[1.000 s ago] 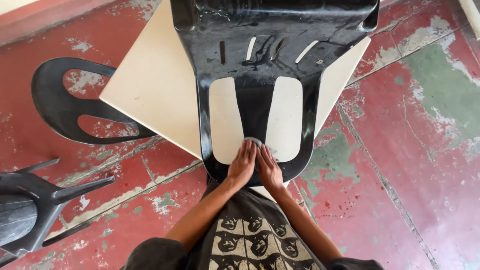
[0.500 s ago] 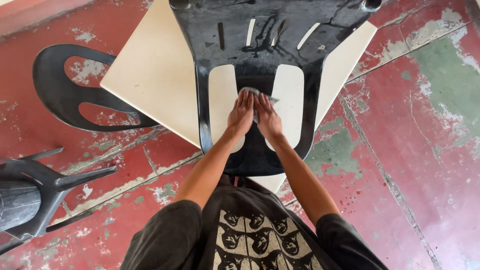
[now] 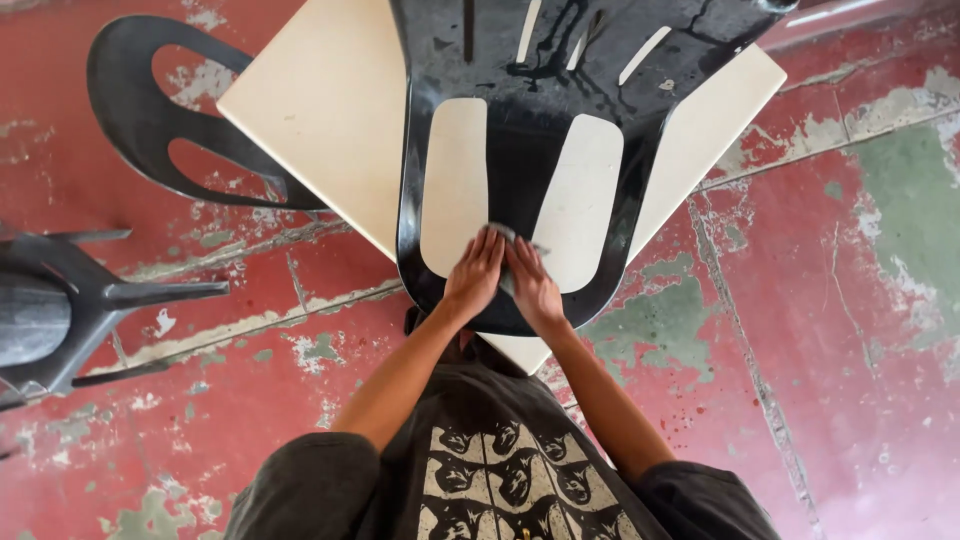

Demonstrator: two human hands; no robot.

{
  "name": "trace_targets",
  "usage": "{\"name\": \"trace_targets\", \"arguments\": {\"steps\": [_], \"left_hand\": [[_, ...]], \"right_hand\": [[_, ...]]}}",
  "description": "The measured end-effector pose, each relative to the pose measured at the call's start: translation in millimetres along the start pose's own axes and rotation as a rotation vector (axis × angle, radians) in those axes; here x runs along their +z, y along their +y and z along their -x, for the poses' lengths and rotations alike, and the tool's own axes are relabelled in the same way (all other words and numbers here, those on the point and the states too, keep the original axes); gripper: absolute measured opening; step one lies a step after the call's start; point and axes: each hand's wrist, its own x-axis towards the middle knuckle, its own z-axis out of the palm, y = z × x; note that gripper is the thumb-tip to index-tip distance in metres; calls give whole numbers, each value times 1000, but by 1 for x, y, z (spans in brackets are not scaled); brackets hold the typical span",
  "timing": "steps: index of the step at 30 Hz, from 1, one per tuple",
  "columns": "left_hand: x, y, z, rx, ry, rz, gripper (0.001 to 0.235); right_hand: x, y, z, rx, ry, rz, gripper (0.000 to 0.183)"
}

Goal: Wiping and cleaning a black plastic chair using a damp cloth and a bucket of water.

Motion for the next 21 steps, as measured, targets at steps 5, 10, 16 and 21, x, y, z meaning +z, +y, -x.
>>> {"name": "trace_targets", "arguments": {"steps": [5,10,16,21], "left_hand": [[7,17,-6,-136,-9,-66,52],[1,38,30,-64,3,-147,51],[-19,13,79,111,-77,-219,46],[-54,-47,102,108,-113,-305,44]], "right_hand": [[-15,-5,-13,3,-10,-46,54],[-13,-20,37,23,27,-41,51],[11,-78,61,65,138,67,51],[53,-136,38,100,147,54,56]]}}
